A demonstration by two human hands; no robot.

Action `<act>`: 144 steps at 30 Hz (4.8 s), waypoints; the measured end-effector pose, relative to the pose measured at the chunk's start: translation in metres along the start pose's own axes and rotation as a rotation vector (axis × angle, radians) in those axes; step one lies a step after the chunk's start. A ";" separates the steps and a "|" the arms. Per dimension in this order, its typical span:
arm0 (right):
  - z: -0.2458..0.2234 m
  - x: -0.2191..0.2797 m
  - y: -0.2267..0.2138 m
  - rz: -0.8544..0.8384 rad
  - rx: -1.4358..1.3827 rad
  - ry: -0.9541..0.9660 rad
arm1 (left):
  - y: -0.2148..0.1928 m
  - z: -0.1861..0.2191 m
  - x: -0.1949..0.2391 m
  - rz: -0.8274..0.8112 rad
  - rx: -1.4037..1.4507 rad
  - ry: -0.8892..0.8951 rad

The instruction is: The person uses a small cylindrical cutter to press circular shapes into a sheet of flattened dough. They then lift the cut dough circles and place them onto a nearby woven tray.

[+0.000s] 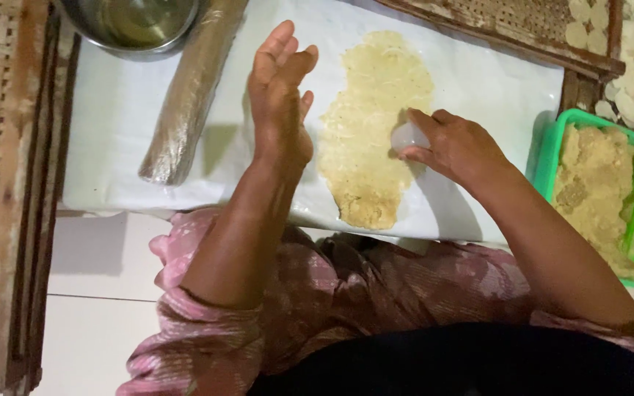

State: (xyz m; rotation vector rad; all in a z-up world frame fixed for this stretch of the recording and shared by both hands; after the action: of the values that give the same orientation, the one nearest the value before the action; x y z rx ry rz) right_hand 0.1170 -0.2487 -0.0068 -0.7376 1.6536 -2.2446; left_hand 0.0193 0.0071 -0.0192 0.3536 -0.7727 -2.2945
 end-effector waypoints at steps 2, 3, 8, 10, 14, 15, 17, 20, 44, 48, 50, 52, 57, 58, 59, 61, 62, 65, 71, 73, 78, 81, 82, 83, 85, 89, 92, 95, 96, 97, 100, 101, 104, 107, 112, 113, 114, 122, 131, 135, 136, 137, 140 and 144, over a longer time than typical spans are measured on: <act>0.001 0.001 -0.002 -0.031 -0.050 0.009 | 0.003 0.007 0.000 0.013 -0.002 -0.012; 0.002 0.003 -0.001 -0.070 -0.105 0.026 | 0.003 0.009 0.001 0.022 -0.006 -0.035; -0.002 0.018 -0.001 0.131 -0.216 -0.170 | 0.006 0.016 0.001 0.032 0.002 -0.054; -0.007 0.017 -0.004 0.151 -0.187 -0.160 | 0.006 0.014 0.001 0.035 -0.009 -0.062; -0.019 0.016 -0.013 0.053 -0.004 -0.043 | 0.002 0.010 0.001 0.020 0.018 -0.039; -0.022 0.015 -0.017 -0.002 -0.046 -0.009 | 0.002 0.011 0.000 0.035 0.043 -0.041; -0.019 0.008 -0.013 -0.032 0.031 0.029 | 0.004 0.013 0.000 0.031 0.041 -0.047; -0.012 0.001 -0.007 -0.056 0.030 0.082 | 0.006 0.017 0.001 0.030 0.025 -0.040; -0.098 0.008 -0.013 0.076 -0.139 -0.268 | 0.008 -0.003 0.000 0.045 0.116 0.055; -0.101 0.011 -0.014 0.062 -0.105 -0.302 | 0.006 -0.007 0.001 0.027 0.103 0.086; -0.104 0.011 -0.010 0.086 -0.046 -0.304 | 0.005 -0.009 0.001 0.027 0.118 0.089; -0.106 0.011 -0.011 0.120 0.017 -0.302 | 0.008 -0.009 0.000 0.020 0.140 0.099; -0.112 0.009 -0.017 0.022 -0.038 -0.183 | 0.006 -0.012 0.001 0.010 0.126 0.087; -0.107 0.007 -0.010 0.024 -0.037 -0.182 | 0.005 -0.011 0.000 0.009 0.127 0.088; -0.103 0.007 -0.005 0.104 -0.031 -0.274 | 0.006 -0.010 0.000 0.020 0.120 0.079; -0.098 0.009 -0.001 0.184 -0.023 -0.363 | 0.007 -0.009 0.001 0.030 0.113 0.067; -0.099 0.011 -0.004 0.223 -0.041 -0.397 | 0.008 -0.008 0.001 0.045 0.117 0.045; -0.103 0.010 -0.007 0.220 -0.089 -0.395 | 0.007 -0.009 -0.001 0.060 0.115 0.030; -0.105 0.002 -0.005 0.077 -0.062 -0.209 | 0.006 -0.011 -0.002 0.048 0.071 0.030; -0.106 0.002 -0.010 0.015 -0.057 -0.130 | 0.006 -0.009 0.000 0.034 0.065 0.048; -0.103 0.000 -0.024 -0.187 -0.093 -0.112 | 0.007 -0.002 -0.001 0.042 0.068 0.025; -0.105 0.012 -0.038 -0.235 -0.413 -0.111 | 0.008 -0.003 0.000 0.043 0.087 0.020; -0.111 0.015 -0.042 -0.240 -0.413 -0.110 | 0.007 -0.004 0.001 0.045 0.087 0.016; -0.114 0.017 -0.046 -0.313 -0.555 0.018 | 0.007 -0.004 0.000 0.044 0.068 0.024; -0.105 0.012 -0.031 -0.386 -0.697 0.148 | 0.008 -0.005 -0.001 0.043 0.047 0.030; -0.092 -0.002 0.005 0.193 0.123 -0.475 | 0.005 -0.007 -0.002 0.061 0.065 0.023; -0.101 0.007 -0.008 0.279 0.232 -0.474 | 0.006 -0.008 -0.001 0.040 0.068 0.034; -0.105 0.009 -0.015 0.137 -0.049 -0.337 | 0.005 -0.010 -0.002 0.038 0.061 0.044; -0.105 0.008 -0.014 0.113 -0.039 -0.309 | 0.005 -0.010 -0.002 0.045 0.054 0.051; -0.109 0.008 -0.020 0.113 -0.039 -0.313 | 0.004 -0.009 -0.002 0.048 0.053 0.053; -0.113 0.006 -0.027 -0.060 -0.097 -0.176 | 0.005 -0.005 0.000 0.021 0.090 0.061; -0.113 0.003 -0.026 -0.119 -0.067 -0.166 | 0.006 -0.005 0.000 0.027 0.061 0.041; -0.107 -0.003 -0.019 -0.127 -0.068 -0.183 | 0.005 -0.010 -0.002 0.034 0.053 0.035; -0.106 -0.001 -0.022 -0.089 -0.085 -0.160 | 0.005 -0.013 -0.002 0.038 0.071 0.048; -0.106 0.001 -0.030 -0.264 0.032 0.005 | 0.007 -0.008 -0.001 0.037 0.075 0.041; -0.102 0.005 -0.027 -0.118 -0.080 -0.147 | 0.007 -0.006 0.000 0.039 0.073 0.033; -0.097 0.009 -0.024 0.030 -0.193 -0.296 | 0.008 -0.004 0.001 0.041 0.070 0.026; -0.101 -0.005 0.002 -0.045 -0.076 -0.259 | 0.004 -0.008 0.000 0.030 0.055 0.062; -0.101 -0.004 -0.040 -0.197 -0.346 -0.048 | 0.003 -0.013 -0.003 0.033 0.055 0.033; -0.052 0.000 -0.063 -0.073 -0.597 0.021 | 0.004 -0.009 -0.002 0.028 0.049 0.021; -0.046 0.008 -0.068 -0.077 -0.594 0.024 | 0.004 -0.008 -0.002 0.030 0.052 0.016; -0.040 0.015 -0.075 -0.012 -0.594 -0.023 | 0.005 -0.007 -0.003 0.039 0.046 0.018; -0.033 0.029 -0.076 -0.018 -0.519 0.016 | 0.009 -0.001 -0.002 0.044 0.013 -0.001; -0.040 0.038 -0.045 -0.079 -0.423 -0.021 | 0.004 -0.010 -0.002 0.021 -0.018 0.035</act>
State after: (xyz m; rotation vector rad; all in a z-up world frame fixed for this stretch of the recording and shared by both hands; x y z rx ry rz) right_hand 0.0682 -0.2205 0.0356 -0.9299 2.1533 -1.9428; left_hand 0.0278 0.0018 -0.0241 0.3746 -0.7340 -2.2686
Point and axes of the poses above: each hand's wrist, its own x-axis away from the middle knuckle, its own y-axis out of the palm, z = x × y, the point moved 2 cm from there along -x, towards the middle knuckle, and after that the axes turned 15 degrees about y, right-handed, at the moved point
